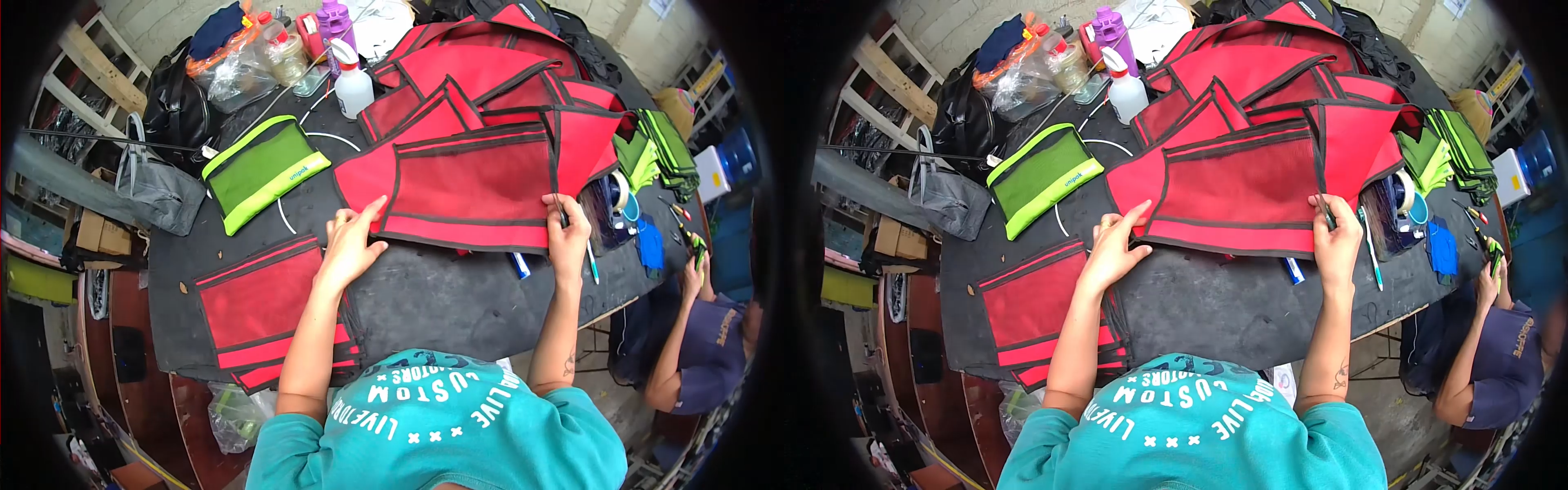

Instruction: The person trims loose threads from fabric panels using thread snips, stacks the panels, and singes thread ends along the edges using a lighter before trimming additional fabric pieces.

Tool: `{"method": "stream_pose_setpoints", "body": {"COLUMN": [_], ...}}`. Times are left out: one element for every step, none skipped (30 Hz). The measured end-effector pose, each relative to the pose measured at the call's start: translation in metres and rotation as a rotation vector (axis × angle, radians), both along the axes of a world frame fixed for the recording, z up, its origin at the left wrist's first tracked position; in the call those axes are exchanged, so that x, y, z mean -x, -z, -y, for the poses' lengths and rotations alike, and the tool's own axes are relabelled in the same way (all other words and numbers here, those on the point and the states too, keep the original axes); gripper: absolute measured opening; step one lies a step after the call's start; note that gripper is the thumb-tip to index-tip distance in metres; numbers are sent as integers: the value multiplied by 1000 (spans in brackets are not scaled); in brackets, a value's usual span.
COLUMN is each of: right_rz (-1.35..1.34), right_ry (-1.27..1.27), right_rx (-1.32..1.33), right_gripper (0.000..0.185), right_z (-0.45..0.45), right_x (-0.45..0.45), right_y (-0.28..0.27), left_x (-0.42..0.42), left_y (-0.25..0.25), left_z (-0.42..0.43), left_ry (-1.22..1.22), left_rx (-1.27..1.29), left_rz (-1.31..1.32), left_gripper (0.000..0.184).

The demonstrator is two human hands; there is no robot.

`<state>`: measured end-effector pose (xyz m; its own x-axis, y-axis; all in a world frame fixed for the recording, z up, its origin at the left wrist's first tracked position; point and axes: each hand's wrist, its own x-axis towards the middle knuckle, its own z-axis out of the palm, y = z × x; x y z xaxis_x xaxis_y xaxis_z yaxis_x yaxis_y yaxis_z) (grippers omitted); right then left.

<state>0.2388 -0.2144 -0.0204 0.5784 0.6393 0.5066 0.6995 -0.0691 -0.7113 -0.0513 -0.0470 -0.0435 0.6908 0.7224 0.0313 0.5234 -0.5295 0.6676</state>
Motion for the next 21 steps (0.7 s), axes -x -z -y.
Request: {"method": "stream_pose_setpoints", "body": {"right_rz": [4,-87,-177,-268,-266,-104,60,227,233,170,103,-115,-331,-527,-719,-717,-674,-633,-591,-593,-596], "right_ry": [-5,3,11,18,12,113,216,319,319,267,214,-55,-323,-410,-496,-495,-463,-433,-405,-412,-421], "right_rx": [-3,-11,-19,-27,-32,40,112,180,169,80,-2,-24,-44,45,135,133,195,258,322,324,329], "right_gripper": [13,14,15,16,16,17,18,20,20,23,26,25,24,21,18,18,17,16,16,16,16], "right_z": [0,0,1,1,0,-2,-4,-6,-8,-12,-16,-19,-24,-31,-38,-41,-46,-52,-57,-62,-65], "right_x": [-3,-4,-4,-3,0,5,12,21,34,54,73,85,95,105,110,108,107,106,106,105,103], "right_y": [0,1,2,2,1,-3,-9,-16,-25,-37,-42,-39,-34,-22,-10,-4,-1,2,4,4,4], "left_x": [-3,-3,-4,-4,-5,-6,-9,-12,-17,-22,-27,-33,-38,-40,-41,-42,-41,-40,-38,-37,-37], "left_y": [-9,-13,-12,-10,-7,-6,-7,-8,-10,-13,-13,-13,-12,-10,-9,-8,-7,-8,-8,-9,-10], "left_z": [3,5,3,1,-2,-5,-6,-9,-12,-16,-17,-16,-14,-12,-12,-13,-14,-15,-16,-16,-15], "left_ry": [50,99,92,174,258,343,342,354,369,384,385,297,211,123,127,148,167,182,175,182,190], "left_rx": [-52,-105,-108,108,323,537,530,615,697,775,766,807,849,895,896,876,853,829,825,827,831], "left_rz": [-30,-62,-61,143,348,553,556,631,706,781,783,799,812,823,823,794,764,733,734,721,708], "left_gripper": [64,63,63,61,59,57,57,54,52,49,49,48,47,46,46,45,45,45,45,45,45]}}
